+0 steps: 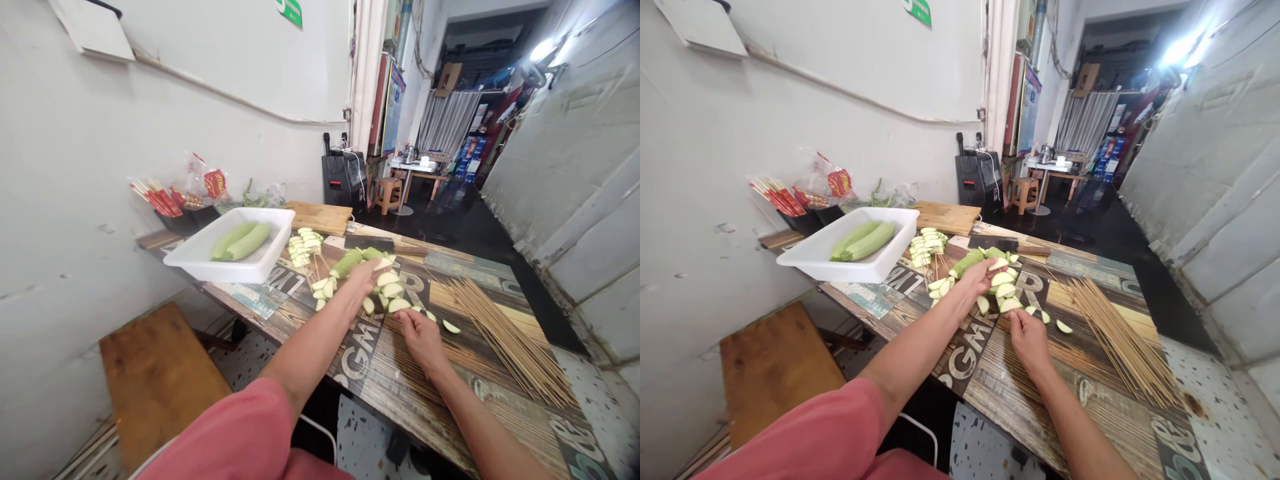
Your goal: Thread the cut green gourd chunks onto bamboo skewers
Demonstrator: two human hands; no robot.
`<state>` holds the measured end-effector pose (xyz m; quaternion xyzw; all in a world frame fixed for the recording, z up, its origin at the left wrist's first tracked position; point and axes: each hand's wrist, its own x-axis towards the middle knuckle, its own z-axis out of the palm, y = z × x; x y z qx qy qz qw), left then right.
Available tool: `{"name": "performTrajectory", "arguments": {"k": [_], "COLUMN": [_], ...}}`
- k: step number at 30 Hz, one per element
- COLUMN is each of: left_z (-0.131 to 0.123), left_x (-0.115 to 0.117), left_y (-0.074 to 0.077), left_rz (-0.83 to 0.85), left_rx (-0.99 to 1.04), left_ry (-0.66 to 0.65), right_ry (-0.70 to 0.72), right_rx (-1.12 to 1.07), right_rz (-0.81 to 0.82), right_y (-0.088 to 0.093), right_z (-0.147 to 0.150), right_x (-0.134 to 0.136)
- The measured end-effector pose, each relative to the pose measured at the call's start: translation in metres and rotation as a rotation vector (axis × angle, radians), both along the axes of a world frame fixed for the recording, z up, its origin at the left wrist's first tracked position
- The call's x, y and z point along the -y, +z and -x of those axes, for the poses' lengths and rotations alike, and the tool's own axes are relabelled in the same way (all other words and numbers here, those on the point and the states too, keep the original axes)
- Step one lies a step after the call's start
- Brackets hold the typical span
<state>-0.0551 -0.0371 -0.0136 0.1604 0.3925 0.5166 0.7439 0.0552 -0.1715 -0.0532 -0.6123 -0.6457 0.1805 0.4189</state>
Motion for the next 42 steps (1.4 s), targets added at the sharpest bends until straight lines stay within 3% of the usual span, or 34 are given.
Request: {"name": "performTrajectory", "arguments": {"k": [29,35,42], "left_z": [-0.005,-0.005,-0.008], "left_x": [-0.004,-0.004,0.002], "left_y": [-0.012,-0.011,-0.009], "left_rz": [0.02,0.01,0.025], "left_rx": [-0.013,-0.059,-0.105], "left_ry": [-0.008,-0.063,-0.031], "right_ry": [-0.01,-0.031,-0.037], "right_rx": [-0.042,-0.024,-0.058], "right_rz": [0.043,0.018,0.025], "right_y": [-0.002,-0.002,-0.004], "right_z": [0.002,0.001,0.0], "right_x": [-0.002,-0.003,-0.005]}}
